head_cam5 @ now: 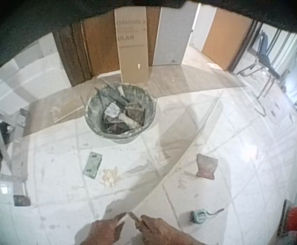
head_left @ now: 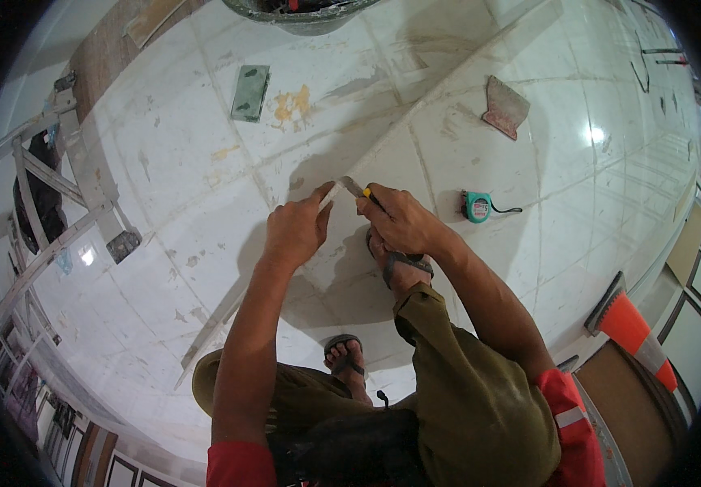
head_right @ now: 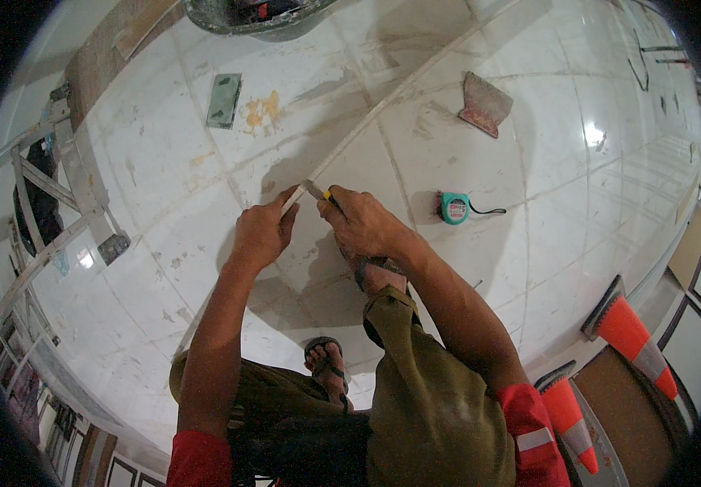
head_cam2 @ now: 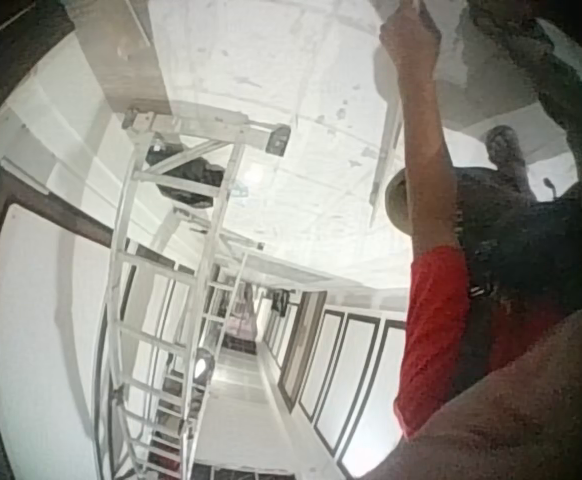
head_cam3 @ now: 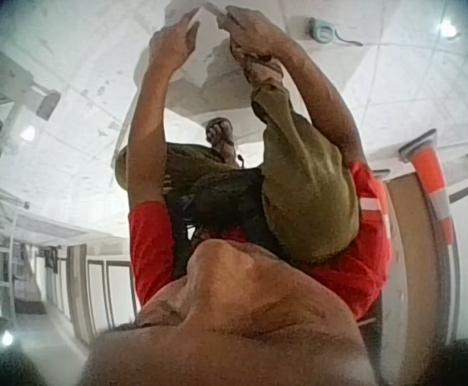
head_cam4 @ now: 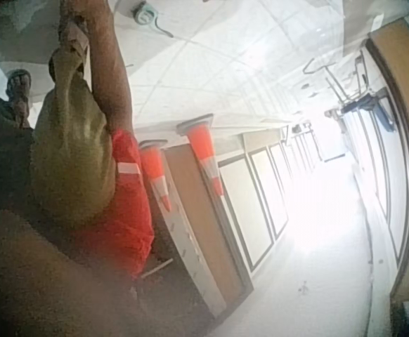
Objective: The person holds a long white trim piece against the floor, scores a mark on it using a utility knife, and then continues to cut or trim the edge of the piece by hand.
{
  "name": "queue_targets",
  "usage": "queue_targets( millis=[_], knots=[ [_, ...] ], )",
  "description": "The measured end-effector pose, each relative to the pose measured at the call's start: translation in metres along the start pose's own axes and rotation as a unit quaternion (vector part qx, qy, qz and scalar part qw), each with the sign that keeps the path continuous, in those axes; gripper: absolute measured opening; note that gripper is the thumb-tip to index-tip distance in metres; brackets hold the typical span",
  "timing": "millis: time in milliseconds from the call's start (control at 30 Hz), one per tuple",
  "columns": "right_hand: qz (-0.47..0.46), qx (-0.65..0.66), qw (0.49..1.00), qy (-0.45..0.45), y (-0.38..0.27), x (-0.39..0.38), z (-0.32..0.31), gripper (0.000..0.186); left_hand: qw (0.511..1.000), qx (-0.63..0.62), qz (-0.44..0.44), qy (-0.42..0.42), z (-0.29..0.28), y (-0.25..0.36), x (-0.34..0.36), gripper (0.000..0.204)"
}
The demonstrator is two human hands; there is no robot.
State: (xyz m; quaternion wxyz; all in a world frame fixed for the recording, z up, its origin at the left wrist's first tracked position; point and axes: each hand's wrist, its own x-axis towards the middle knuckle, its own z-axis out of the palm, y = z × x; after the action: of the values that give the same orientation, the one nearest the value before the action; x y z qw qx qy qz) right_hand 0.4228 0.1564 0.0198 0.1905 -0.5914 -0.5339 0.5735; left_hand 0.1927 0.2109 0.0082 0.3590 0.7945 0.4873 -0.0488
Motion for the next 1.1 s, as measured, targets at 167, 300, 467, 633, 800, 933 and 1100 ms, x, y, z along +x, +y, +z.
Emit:
queue_targets(
  millis=[167,300,467,633,800,933,1100],
  knots=[
    [0.003,-0.034,0.999,-0.008,-0.003,-0.004,0.002,0.03,1.0,-0.002,-0.002,0.005,-0.002,-0.003,0.001,0.037],
    [0.024,-0.014,1.0,-0.009,-0.014,-0.006,0.0,0.033,1.0,-0.001,-0.01,-0.007,-0.001,-0.003,0.0,0.036],
    [0.016,-0.011,1.0,-0.001,-0.011,-0.004,0.003,0.037,0.999,-0.02,-0.021,-0.013,-0.002,0.002,0.0,0.037],
    [0.077,0.029,0.996,-0.027,-0.026,-0.006,-0.009,0.036,1.0,-0.019,-0.013,-0.008,-0.002,0.003,-0.001,0.038],
    [0.095,0.03,0.993,0.065,-0.041,-0.02,-0.009,0.038,1.0,0.0,-0.022,-0.019,-0.006,0.004,-0.003,0.042],
    [0.024,-0.039,0.996,0.079,-0.028,-0.022,0.0,0.043,1.0,0.0,-0.016,-0.006,0.002,0.006,-0.002,0.042],
    [0.053,-0.021,0.995,0.088,-0.032,-0.022,0.002,0.04,1.0,0.012,-0.012,0.007,0.004,0.0,-0.006,0.043]
  ],
)
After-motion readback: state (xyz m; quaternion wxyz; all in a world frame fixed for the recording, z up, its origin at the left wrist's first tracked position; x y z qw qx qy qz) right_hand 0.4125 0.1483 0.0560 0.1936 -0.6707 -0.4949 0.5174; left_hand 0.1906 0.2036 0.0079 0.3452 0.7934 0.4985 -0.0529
